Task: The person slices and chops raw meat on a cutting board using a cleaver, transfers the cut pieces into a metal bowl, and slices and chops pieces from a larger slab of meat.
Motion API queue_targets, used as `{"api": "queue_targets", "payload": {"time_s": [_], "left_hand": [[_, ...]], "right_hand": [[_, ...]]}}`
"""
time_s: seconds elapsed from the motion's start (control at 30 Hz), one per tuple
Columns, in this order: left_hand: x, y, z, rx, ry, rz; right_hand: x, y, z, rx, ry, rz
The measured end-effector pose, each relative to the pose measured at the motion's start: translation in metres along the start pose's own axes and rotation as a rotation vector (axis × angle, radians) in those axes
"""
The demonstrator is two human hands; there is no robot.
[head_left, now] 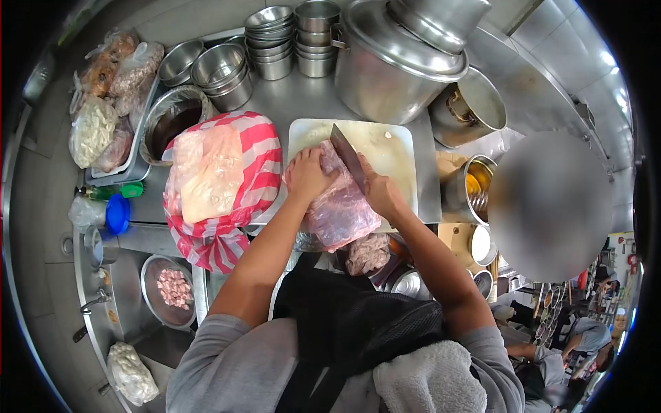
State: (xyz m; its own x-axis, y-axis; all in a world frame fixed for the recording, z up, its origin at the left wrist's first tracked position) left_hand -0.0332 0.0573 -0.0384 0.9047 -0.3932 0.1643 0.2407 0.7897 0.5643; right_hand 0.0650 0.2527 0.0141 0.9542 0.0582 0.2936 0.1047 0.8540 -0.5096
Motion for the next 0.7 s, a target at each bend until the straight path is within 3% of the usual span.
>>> {"api": "queue_targets", "payload": {"time_s": [0.2, 0.37, 0.53, 0.67, 0.7], "left_hand": [[-0.012, 0.004, -0.008, -0.133, 0.132, -0.083], [-0.021, -0.001, -0.009, -0.131, 0.074, -0.091], [-0.026, -0.004, -0.012, -0.108, 0.083, -0.092], [-0.024, -0.004, -0.009, -0.05, 0.089, -0.109], [-0.024, -0.004, -0.004, -0.042, 0.063, -0.114]], "right_hand": [[-0.013, -0.029, -0.004, 0.132, -0.093, -0.081], [-0.033, -0.025, -0.019, 0.215, -0.06, -0.053], [-0.05, -0.019, -0.016, 0.175, -0.18, -0.208], [-0.104, -0.018, -0.031, 0.143, -0.141, -0.129], [-0.127, -0.02, -0.038, 0.136, -0.044, -0.06]]}}
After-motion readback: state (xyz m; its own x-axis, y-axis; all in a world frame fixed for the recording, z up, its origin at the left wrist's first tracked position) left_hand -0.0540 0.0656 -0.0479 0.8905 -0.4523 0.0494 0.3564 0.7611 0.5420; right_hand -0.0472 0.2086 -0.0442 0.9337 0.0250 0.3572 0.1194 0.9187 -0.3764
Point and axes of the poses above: each hand's wrist, its own x-axis away from the middle knuckle, its own z-axis out of the back of the hand, y = z × x, the point moved 5 cm from there along -x, towards the middle knuckle, and after that the axes turned 11 degrees about -y, right-handed, at the moved point
